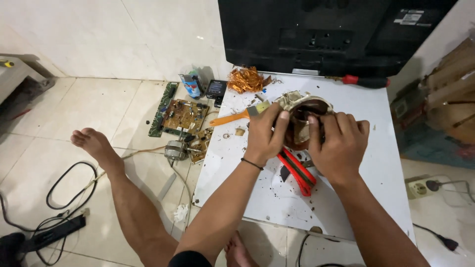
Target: Disassembling a plastic motor housing by breaking and prying it apart using pliers and other tools.
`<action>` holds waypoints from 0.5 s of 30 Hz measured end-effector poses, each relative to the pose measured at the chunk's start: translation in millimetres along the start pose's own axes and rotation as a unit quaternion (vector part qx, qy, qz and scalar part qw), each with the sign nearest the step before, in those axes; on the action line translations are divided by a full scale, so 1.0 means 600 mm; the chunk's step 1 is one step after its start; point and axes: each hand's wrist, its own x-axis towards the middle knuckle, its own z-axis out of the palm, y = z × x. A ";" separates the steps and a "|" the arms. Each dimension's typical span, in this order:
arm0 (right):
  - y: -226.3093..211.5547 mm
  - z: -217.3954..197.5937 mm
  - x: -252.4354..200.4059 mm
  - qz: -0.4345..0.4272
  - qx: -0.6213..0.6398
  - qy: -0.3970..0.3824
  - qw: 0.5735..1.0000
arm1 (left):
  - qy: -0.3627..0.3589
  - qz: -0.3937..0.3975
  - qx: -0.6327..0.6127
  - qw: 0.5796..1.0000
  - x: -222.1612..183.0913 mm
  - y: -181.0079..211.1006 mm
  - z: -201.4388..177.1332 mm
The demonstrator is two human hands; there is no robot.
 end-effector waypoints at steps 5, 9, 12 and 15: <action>0.003 -0.016 0.004 0.016 0.104 -0.002 0.994 | 0.021 0.065 -0.018 0.997 0.006 0.006 -0.010; 0.004 -0.026 0.013 -0.003 0.196 0.005 0.980 | 0.050 0.132 -0.044 0.989 0.005 -0.011 -0.011; -0.007 -0.032 0.022 0.008 0.237 0.019 0.971 | 0.045 0.160 -0.053 0.985 0.014 0.003 -0.017; -0.002 -0.026 0.012 0.006 0.243 0.029 0.969 | 0.050 0.179 -0.053 0.981 0.011 -0.001 -0.012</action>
